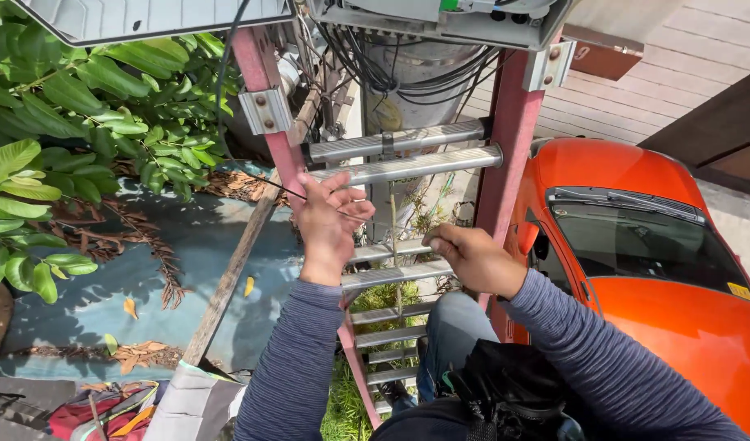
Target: Connecting and preparing telecom or electrical wires on an outdoor utility pole.
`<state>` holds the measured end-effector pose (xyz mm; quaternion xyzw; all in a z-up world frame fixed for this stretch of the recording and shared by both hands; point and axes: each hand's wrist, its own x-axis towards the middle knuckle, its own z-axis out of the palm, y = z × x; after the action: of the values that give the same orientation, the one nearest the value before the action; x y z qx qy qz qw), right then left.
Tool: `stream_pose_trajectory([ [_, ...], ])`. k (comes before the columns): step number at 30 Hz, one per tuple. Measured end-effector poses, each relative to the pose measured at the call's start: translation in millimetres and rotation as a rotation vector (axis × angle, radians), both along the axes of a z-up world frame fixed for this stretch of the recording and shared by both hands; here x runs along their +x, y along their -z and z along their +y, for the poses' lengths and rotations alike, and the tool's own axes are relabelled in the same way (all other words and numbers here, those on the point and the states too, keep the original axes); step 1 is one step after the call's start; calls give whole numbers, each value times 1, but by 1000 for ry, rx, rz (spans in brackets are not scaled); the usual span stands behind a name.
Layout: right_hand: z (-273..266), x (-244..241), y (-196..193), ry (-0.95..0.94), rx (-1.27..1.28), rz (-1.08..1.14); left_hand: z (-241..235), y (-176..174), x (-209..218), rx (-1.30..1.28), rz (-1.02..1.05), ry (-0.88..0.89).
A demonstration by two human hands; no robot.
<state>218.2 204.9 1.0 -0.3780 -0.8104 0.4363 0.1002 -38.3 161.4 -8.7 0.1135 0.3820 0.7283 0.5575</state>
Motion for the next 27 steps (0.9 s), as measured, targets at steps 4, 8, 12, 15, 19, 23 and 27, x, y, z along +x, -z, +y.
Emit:
stream_pose_trajectory([
  [4,29,18,-46,-61,163,-331,-30,-42,30,-594,1138,562],
  [8,24,19,-67,-273,203,-317,-51,-74,93,-126,1684,682],
  [12,12,29,-103,-153,297,-193,-21,-52,88,295,1846,250],
  [15,-5,55,-128,-95,637,-38,3,-25,48,193,1968,254],
  [19,-40,110,-151,-191,25,-589,39,-7,-18,278,2298,-198],
  [23,-92,138,-131,-387,-498,-1042,55,23,-48,265,2211,-39],
  [27,-136,153,-93,-304,-422,-835,69,29,-47,166,2337,-113],
])
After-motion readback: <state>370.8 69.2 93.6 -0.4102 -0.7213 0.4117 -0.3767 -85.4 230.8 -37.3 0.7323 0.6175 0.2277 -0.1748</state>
